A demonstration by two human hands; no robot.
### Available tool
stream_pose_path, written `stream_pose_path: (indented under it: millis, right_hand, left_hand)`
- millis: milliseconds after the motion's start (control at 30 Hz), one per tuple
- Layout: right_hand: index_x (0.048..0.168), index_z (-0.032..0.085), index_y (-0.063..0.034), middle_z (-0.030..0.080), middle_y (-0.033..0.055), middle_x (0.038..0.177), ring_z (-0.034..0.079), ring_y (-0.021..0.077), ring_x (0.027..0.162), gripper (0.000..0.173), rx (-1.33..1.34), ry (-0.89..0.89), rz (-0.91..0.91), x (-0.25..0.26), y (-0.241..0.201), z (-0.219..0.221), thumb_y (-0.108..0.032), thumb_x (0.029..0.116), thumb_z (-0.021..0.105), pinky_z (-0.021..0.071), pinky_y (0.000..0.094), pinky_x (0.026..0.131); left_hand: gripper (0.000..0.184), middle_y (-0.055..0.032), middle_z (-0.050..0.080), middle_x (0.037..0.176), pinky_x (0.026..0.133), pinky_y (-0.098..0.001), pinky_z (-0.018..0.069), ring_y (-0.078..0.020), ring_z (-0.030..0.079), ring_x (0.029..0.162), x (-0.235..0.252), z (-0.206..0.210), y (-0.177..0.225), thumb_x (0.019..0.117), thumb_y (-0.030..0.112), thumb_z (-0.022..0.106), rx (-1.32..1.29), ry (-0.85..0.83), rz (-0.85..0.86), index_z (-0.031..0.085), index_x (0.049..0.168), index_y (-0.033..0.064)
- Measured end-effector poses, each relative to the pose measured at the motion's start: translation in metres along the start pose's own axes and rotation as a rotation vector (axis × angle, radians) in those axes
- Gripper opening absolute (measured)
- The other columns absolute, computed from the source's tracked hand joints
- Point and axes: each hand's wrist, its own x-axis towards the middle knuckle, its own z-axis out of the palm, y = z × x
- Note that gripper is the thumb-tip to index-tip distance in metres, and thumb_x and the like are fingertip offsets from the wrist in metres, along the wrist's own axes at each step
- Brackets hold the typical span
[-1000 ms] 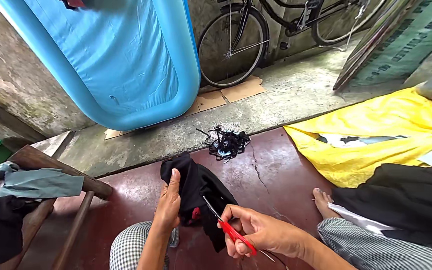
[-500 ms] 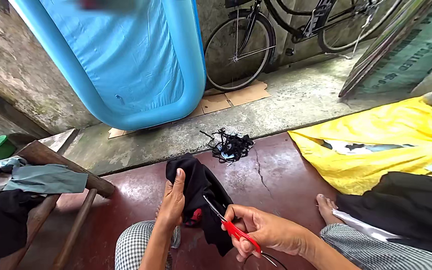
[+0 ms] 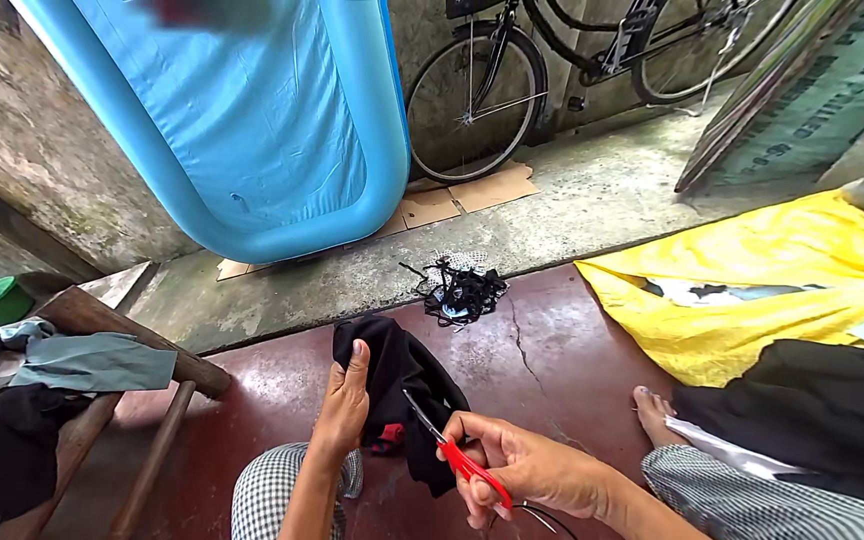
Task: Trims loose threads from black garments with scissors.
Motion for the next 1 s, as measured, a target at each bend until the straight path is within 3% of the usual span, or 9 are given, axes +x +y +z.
stream_pose_path:
  millis: [233, 633, 800, 1000]
  right_hand:
    - [0.127, 0.053, -0.0118, 0.070, 0.0111, 0.089, 0.072, 0.0205, 0.077, 0.041, -0.007, 0.030, 0.018, 0.0014, 0.0007, 0.0022, -0.019, 0.0930, 0.075, 0.0623, 0.0346, 0.071]
    - [0.123, 0.055, -0.0116, 0.069, 0.0086, 0.081, 0.071, 0.0168, 0.068, 0.035, -0.001, 0.102, 0.039, 0.0004, -0.0029, 0.0080, -0.017, 0.0941, 0.073, 0.0612, 0.0317, 0.062]
    - [0.128, 0.052, -0.0117, 0.071, 0.0124, 0.089, 0.072, 0.0215, 0.077, 0.041, 0.012, 0.063, 0.021, 0.0016, 0.0023, 0.0075, -0.020, 0.0944, 0.074, 0.0619, 0.0350, 0.070]
    - [0.128, 0.051, -0.0112, 0.071, 0.0121, 0.090, 0.072, 0.0197, 0.078, 0.041, 0.004, 0.067, -0.010, 0.0054, 0.0019, 0.0081, -0.020, 0.0948, 0.073, 0.0605, 0.0311, 0.068]
  left_hand:
    - [0.044, -0.0097, 0.072, 0.108, 0.091, -0.0416, 0.0593, -0.0189, 0.071, 0.099, -0.0014, 0.0012, -0.0004, 0.1097, 0.043, 0.036, -0.008, -0.015, 0.000, 0.064, 0.128, 0.0135]
    - [0.043, -0.0088, 0.072, 0.112, 0.094, -0.0418, 0.0586, -0.0186, 0.070, 0.103, 0.0007, -0.0021, 0.0033, 0.1098, 0.042, 0.036, 0.000, 0.032, 0.030, 0.062, 0.130, 0.0144]
    - [0.044, -0.0097, 0.072, 0.111, 0.093, -0.0426, 0.0589, -0.0195, 0.071, 0.102, 0.0006, -0.0022, 0.0010, 0.1097, 0.043, 0.036, -0.002, 0.027, 0.038, 0.062, 0.130, 0.0133]
    - [0.044, -0.0111, 0.071, 0.112, 0.094, -0.0428, 0.0589, -0.0202, 0.070, 0.103, -0.0003, 0.0016, -0.0008, 0.1095, 0.043, 0.037, -0.037, 0.022, 0.029, 0.060, 0.132, 0.0127]
